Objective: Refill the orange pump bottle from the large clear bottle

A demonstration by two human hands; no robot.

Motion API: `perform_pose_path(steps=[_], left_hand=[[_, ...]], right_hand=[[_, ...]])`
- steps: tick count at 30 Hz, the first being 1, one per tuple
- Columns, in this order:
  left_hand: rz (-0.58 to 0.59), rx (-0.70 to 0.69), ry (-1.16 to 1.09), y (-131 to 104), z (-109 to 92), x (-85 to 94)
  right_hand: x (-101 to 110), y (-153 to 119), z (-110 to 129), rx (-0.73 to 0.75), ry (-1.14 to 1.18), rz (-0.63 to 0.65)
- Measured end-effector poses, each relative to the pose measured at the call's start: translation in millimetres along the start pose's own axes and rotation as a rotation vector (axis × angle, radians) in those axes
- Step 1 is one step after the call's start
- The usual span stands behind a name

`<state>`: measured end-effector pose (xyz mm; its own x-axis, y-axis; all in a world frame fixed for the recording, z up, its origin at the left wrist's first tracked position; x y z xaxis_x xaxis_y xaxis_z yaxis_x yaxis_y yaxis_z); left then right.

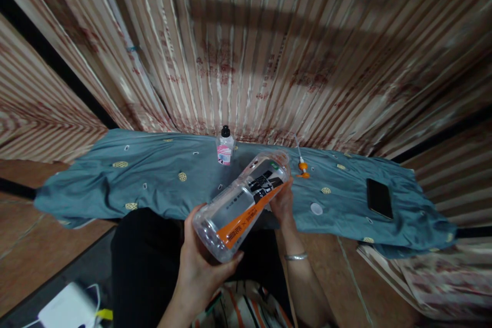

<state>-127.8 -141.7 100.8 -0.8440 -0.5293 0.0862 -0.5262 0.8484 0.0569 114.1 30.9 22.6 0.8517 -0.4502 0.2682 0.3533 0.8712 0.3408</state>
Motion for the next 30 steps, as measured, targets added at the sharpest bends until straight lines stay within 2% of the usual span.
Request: perform_pose_path(steps=[7, 13, 20, 23, 27, 30], left_hand=[[-0.021, -0.032, 0.047, 1, -7, 0.1], [-0.152, 0.041, 0.007, -5, -21, 1.3], [-0.187, 0.051, -0.001, -7, -23, -0.8], [-0.185, 0.025, 0.010, -6, -19, 2.1], [-0.073, -0.003, 0.038, 0, -8, 2.6], [-0.067, -0.004, 0.041, 0, -4, 3.9]], right_hand=[[-2, -1, 1, -0.010, 0.023, 0.025], [-1, 0, 1, -0.046, -0.035, 0.019], [-1, -1, 1, -0.019, -0.047, 0.021], [-1, -1, 0, -0.014, -0.031, 0.014], [-1, -2, 0, 0.004, -0.028, -0.014], [-1, -2, 0, 0.022, -0.024, -0.013]])
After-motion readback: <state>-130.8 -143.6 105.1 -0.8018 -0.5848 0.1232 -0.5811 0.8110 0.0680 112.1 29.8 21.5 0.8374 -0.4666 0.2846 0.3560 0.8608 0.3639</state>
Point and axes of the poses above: each hand's wrist, its own y-axis towards the middle knuckle, its own x-axis out of the back of the hand, z = x × y, the point moved 8 cm from there along y, towards the middle knuckle, and after that the axes turned 10 degrees about -z, right-handed, at the moved point
